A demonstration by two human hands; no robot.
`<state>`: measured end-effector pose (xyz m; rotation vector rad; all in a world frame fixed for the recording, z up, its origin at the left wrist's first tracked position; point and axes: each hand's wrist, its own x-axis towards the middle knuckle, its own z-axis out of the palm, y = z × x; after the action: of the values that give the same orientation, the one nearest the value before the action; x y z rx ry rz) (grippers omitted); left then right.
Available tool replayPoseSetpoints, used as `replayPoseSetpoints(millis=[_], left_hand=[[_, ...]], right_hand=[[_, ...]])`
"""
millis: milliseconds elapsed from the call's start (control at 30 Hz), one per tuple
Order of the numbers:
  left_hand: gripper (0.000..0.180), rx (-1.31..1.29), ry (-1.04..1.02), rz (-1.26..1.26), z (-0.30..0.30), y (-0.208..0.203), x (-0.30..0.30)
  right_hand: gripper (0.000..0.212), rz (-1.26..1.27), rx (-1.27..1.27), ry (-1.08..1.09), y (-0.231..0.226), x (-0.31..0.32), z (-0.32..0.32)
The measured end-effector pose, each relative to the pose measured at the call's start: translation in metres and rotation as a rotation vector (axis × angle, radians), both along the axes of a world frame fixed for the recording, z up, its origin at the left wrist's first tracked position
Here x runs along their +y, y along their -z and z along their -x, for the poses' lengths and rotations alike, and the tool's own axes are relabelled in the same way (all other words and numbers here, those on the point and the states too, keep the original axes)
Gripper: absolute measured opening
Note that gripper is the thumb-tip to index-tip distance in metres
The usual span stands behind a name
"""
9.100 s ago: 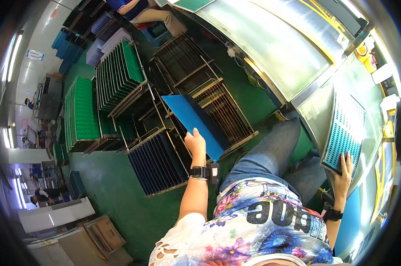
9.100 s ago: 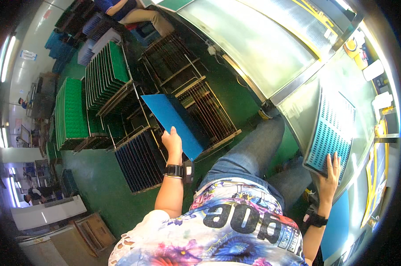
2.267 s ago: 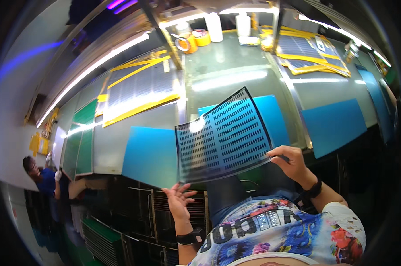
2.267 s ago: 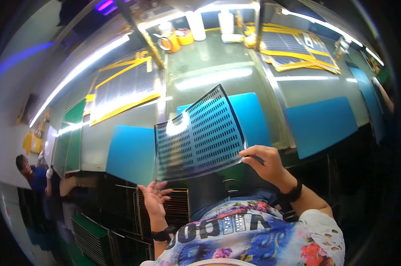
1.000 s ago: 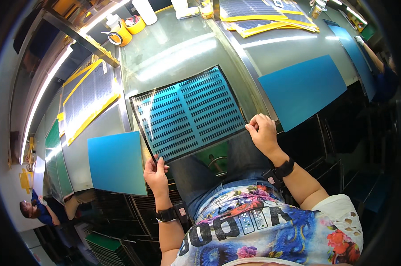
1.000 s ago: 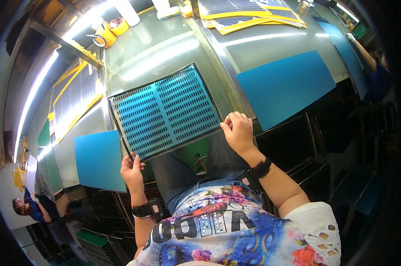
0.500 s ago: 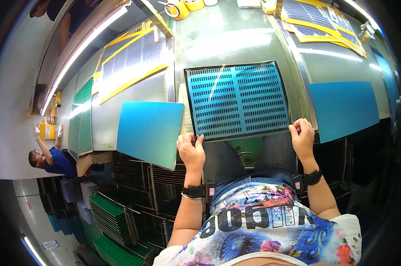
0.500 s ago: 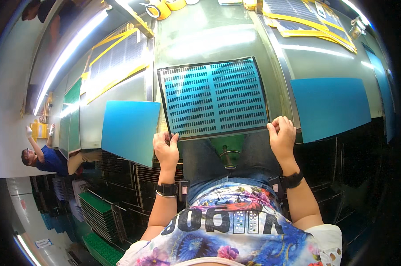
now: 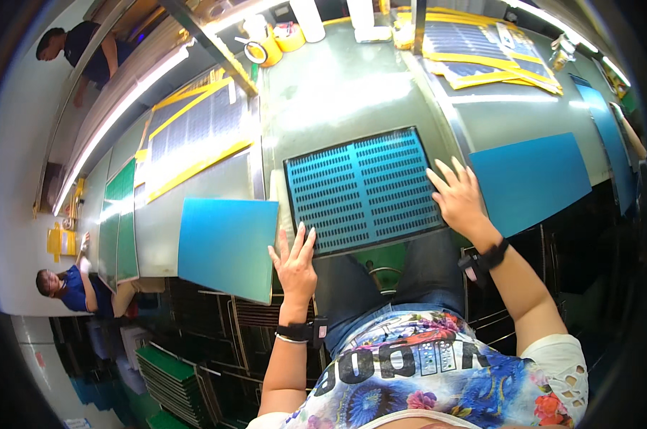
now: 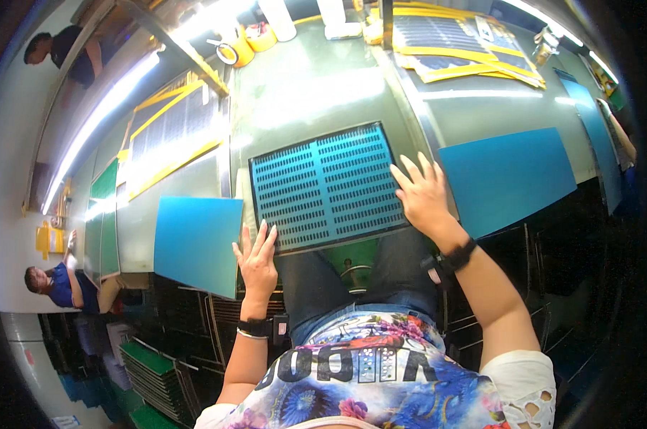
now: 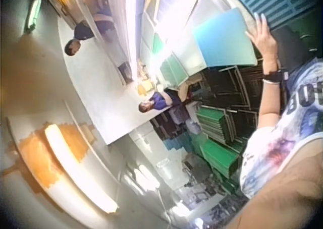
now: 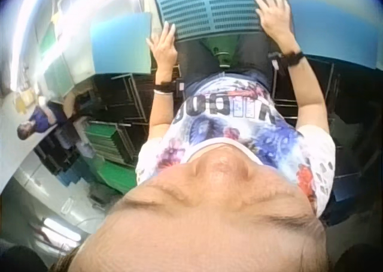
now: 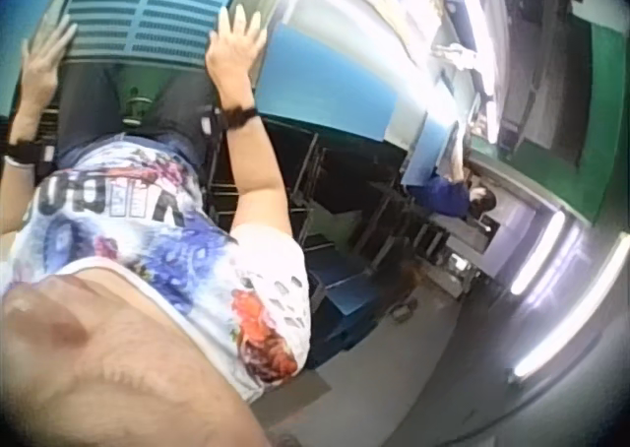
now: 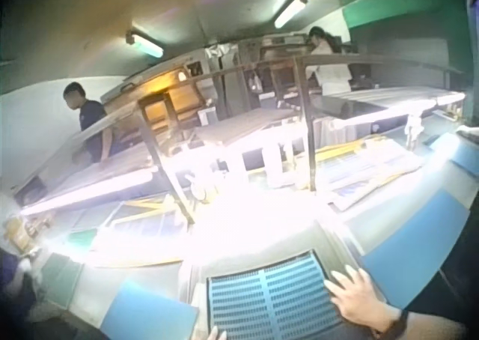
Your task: The person moves a rack from the floor to a table and then repeatedly places a black stencil over blue panels at a workstation. They press the stencil down by hand before lifting it and setting the panel aside.
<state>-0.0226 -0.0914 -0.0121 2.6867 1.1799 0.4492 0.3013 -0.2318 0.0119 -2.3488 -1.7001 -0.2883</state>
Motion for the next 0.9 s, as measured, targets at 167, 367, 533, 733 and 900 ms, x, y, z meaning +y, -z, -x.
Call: replayPoseSetpoints(millis=[167,367,533,733,900], left_hand=[[0.037,0.001,0.027,-0.010,0.000,-0.005,-0.001],[0.035,0.041,0.063,-0.045,0.001,-0.010,0.002],[0.043,0.028,0.104,-0.075,-0.022,-0.013,0.029],[0.061,0.051,-0.078,-0.176,-0.081,0.012,0.110],[0.058,0.082,-0.127,-0.201,-0.091,0.017,0.123]], right_hand=[[0.044,0.016,-0.054,-0.031,0.022,0.062,-0.048],[0.049,0.036,-0.095,-0.042,0.025,0.088,-0.057],[0.045,0.071,-0.127,-0.024,0.019,0.090,-0.053],[0.048,0.063,-0.141,-0.023,0.025,0.086,-0.053],[0.050,0.072,-0.120,-0.018,0.024,0.085,-0.053]])
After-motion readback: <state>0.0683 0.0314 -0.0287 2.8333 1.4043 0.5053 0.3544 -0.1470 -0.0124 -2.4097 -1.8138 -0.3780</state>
